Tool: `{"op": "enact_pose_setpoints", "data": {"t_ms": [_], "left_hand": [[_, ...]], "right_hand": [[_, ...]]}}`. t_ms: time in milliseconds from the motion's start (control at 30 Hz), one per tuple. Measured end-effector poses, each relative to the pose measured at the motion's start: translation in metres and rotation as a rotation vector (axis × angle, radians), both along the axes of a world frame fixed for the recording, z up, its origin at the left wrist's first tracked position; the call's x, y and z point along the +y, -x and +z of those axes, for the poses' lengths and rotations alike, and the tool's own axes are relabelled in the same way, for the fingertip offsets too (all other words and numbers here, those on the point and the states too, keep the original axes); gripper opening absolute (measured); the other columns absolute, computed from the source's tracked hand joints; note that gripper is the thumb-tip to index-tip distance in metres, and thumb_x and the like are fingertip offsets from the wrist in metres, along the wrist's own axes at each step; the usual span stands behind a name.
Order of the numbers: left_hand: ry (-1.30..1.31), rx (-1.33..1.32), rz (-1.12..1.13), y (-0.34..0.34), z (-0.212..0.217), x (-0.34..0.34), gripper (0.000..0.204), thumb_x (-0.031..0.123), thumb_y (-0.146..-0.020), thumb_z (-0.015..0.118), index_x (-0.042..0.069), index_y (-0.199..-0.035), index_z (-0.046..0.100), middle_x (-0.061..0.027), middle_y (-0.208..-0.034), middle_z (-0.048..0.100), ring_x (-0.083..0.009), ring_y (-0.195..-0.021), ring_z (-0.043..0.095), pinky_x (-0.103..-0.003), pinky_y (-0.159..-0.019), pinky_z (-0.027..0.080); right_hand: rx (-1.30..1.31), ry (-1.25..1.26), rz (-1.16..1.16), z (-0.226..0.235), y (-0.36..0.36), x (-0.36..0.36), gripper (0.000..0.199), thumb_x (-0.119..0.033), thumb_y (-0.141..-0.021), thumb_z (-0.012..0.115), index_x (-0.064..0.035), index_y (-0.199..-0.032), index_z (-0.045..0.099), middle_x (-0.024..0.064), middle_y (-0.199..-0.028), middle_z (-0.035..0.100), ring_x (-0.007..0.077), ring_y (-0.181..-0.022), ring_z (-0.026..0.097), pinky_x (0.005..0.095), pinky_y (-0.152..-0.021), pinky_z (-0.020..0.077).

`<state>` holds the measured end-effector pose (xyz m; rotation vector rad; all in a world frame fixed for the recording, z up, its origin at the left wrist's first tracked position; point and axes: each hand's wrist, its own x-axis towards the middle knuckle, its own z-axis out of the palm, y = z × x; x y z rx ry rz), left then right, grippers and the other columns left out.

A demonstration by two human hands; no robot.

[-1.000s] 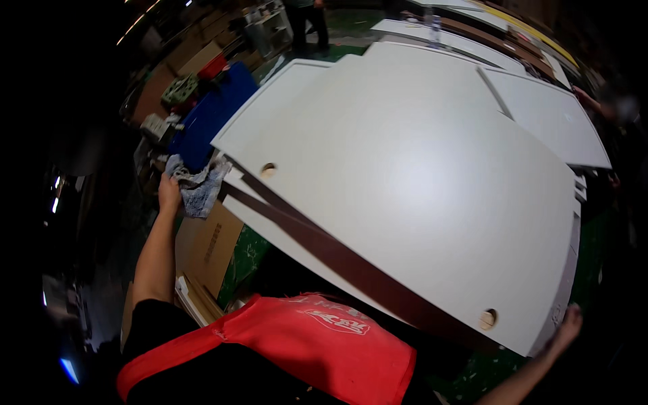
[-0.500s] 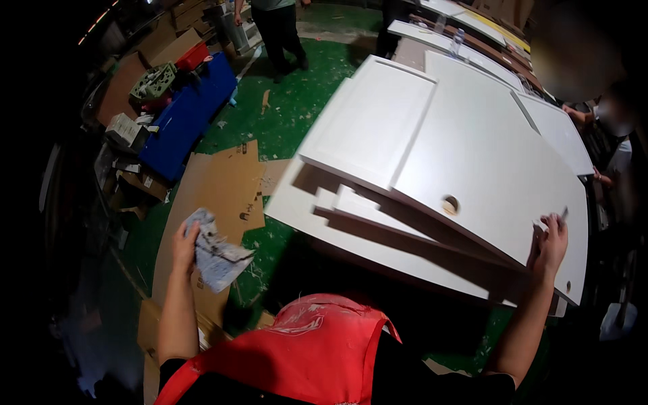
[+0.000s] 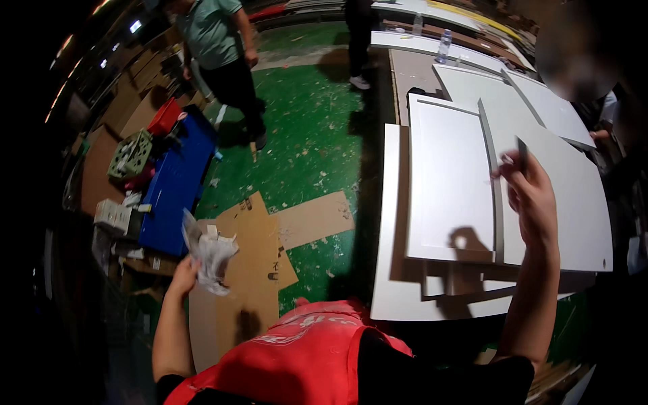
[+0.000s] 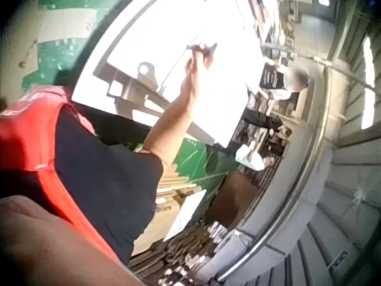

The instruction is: The person wipes a white cabinet door with a cloth and uses a utility knife to trim the edges and remove excess material. They handle the door multiple times, turning it over to work on different sides and wiping the surface between cuts.

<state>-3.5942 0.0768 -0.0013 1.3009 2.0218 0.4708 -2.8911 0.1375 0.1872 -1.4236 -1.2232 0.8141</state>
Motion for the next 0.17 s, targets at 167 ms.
{"op": "enact_pose_setpoints", "data": {"t_ms": [167], "left_hand": [[-0.228,0.099,-0.216,0.076,-0.046,0.089,0.036,0.025,-0.094,0.060,-0.002,-0.118,0.063,-0.0247,-0.112,0.068,-0.0409,-0.107,0.063,-0.042,-0.092,0.048]], "right_hand": [[-0.021,0.074,0.118,0.003,0.077,0.048,0.021,-0.007,-0.092,0.060,-0.0014,-0.113,0.060,0.0117,-0.104,0.066,0.0109,-0.076,0.060,0.0187,-0.067,0.0444]]}}
